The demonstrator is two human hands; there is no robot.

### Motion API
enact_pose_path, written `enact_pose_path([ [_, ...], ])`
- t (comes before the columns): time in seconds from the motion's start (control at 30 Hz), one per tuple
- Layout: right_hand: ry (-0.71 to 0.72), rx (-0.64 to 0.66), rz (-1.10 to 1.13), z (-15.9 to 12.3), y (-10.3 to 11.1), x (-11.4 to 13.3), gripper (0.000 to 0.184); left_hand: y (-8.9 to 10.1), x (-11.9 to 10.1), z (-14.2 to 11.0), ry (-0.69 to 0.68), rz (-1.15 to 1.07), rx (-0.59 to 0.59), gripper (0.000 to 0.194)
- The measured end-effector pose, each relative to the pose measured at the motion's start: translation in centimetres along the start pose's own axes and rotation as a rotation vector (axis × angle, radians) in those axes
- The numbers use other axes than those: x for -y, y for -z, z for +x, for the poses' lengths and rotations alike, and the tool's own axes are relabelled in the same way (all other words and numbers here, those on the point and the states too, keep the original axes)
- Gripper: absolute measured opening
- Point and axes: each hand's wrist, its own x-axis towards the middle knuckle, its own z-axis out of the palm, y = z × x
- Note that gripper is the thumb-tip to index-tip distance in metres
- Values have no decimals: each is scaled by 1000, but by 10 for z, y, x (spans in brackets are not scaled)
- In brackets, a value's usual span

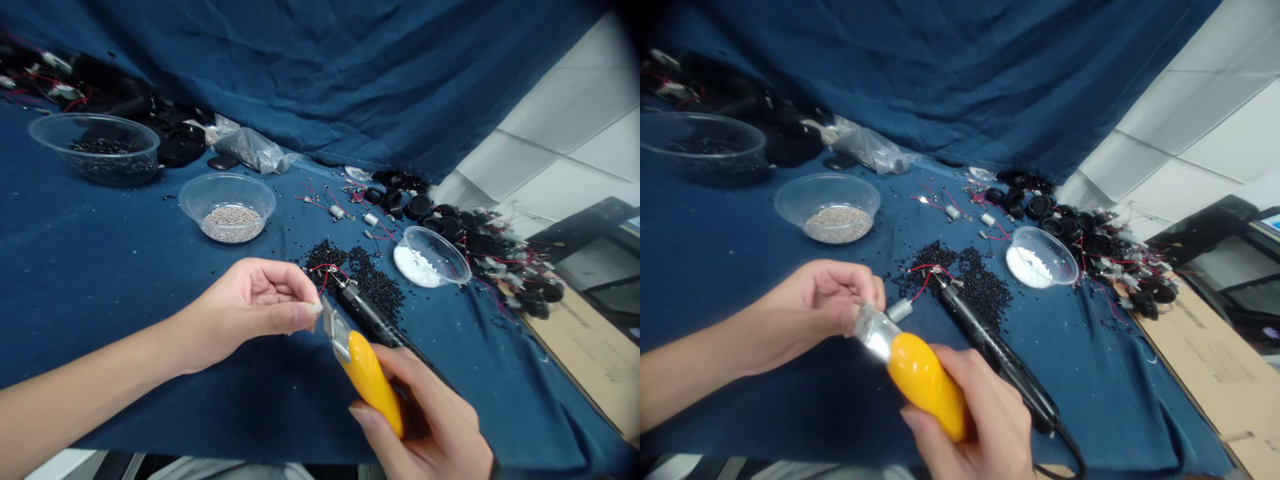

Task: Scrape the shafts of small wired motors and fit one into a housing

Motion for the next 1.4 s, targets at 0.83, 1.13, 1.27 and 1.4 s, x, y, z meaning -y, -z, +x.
enact_pose_path([
  [0.83, -30, -43, 8, 1, -3, 7, 26, 2, 1, 0, 17, 16, 16, 15],
  [1.13, -23, -45, -66, -7, 0, -5, 31, -2, -2, -3, 18, 38, 18, 16],
  [1.27, -45, -93, 6, -7, 3, -4, 27, -3, -3, -3, -1, 64, -61, 18],
  [1.4, 24, -26, 56, -2, 1, 0, 30, -2, -2, 0, 17, 44, -23, 18],
])
